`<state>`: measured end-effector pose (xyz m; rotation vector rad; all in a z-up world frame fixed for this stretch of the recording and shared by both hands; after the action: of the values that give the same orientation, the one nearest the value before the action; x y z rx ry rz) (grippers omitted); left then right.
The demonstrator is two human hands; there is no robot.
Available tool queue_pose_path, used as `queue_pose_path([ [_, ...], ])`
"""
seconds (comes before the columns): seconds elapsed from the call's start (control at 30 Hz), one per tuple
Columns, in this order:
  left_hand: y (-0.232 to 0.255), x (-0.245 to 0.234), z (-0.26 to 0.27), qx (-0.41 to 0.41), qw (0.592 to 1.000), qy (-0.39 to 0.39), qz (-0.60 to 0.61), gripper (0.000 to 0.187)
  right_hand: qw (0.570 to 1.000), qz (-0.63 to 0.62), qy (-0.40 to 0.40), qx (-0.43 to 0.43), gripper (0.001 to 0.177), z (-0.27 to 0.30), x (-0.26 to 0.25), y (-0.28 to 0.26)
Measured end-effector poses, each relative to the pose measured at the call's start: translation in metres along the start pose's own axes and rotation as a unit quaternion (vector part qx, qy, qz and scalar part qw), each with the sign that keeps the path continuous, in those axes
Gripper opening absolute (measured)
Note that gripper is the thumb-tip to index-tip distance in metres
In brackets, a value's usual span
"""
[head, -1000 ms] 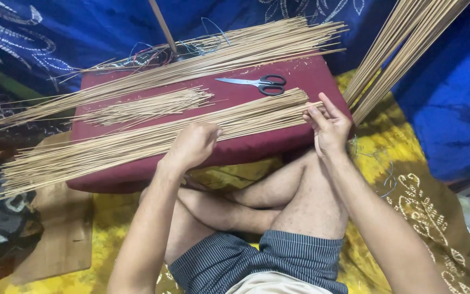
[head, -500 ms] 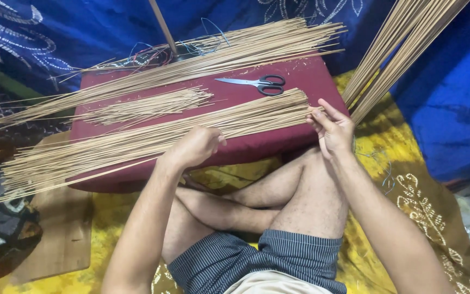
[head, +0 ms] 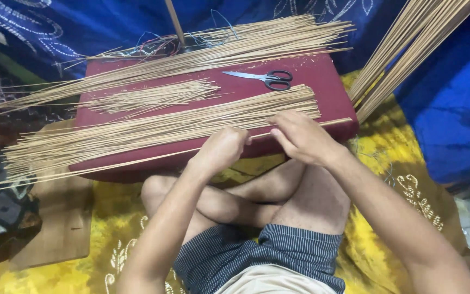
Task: Gathering thin wooden sticks into bundles and securing them by tying cord around them.
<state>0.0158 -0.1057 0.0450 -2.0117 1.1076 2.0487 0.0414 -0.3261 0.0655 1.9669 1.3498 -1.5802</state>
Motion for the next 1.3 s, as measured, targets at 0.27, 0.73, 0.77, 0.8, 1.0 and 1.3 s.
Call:
queue_pose_path([
  [0.27,-0.006,0.021,-0.002,-0.027,0.998,0.002,-0.059,0.007,0.991,0.020,-0.130,0.019,0.017,-0.003,0.042,0.002],
  [0.73,-0.026,-0.019,0.047,-0.057,0.993,-0.005,-0.102,0.018,0.988,0.075,-0.129,0.042,0.018,0.022,0.014,0.024],
  [0.77,-0.023,-0.017,0.046,-0.054,0.994,-0.002,-0.100,0.020,0.987,0.081,-0.133,0.032,0.022,0.014,0.014,0.009],
  [0.8,-0.020,-0.014,0.046,-0.051,0.994,0.000,-0.098,0.021,0.987,0.087,-0.136,0.022,0.029,0.006,0.014,-0.007],
  [1.0,-0.015,0.027,0.026,-0.046,0.985,0.028,-0.164,0.013,0.987,0.076,-0.140,0.008,0.024,-0.005,0.068,-0.023],
  [1.3,-0.026,-0.026,0.063,-0.055,0.984,0.044,-0.166,0.015,0.991,0.062,-0.109,0.055,0.015,0.034,0.026,0.003],
])
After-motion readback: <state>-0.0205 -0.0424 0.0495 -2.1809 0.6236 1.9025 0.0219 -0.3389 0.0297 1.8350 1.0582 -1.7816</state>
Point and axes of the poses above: each hand's wrist, its own z-axis away from the middle knuckle, its own x-axis out of the palm, y = z × x, the point moved 3 cm from there along -z, towards the middle knuckle
